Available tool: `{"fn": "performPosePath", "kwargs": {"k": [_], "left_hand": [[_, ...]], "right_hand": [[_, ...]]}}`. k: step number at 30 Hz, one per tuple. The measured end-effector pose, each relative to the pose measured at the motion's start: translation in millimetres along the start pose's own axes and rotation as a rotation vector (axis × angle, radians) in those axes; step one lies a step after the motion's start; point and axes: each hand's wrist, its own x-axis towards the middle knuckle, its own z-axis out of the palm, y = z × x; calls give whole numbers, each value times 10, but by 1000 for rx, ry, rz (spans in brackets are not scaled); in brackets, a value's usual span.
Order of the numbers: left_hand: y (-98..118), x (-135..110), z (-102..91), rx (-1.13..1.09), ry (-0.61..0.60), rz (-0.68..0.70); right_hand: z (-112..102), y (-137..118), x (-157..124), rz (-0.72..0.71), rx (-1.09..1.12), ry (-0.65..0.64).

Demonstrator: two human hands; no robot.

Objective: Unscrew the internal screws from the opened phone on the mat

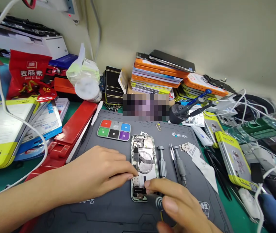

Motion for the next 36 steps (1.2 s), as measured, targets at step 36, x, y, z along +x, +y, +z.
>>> {"fn": "performPosePath", "kwargs": {"k": [36], "left_hand": [[-5, 0, -17, 7, -24, -15]], "right_hand": [[35, 17, -30, 205, 280, 182]]}}
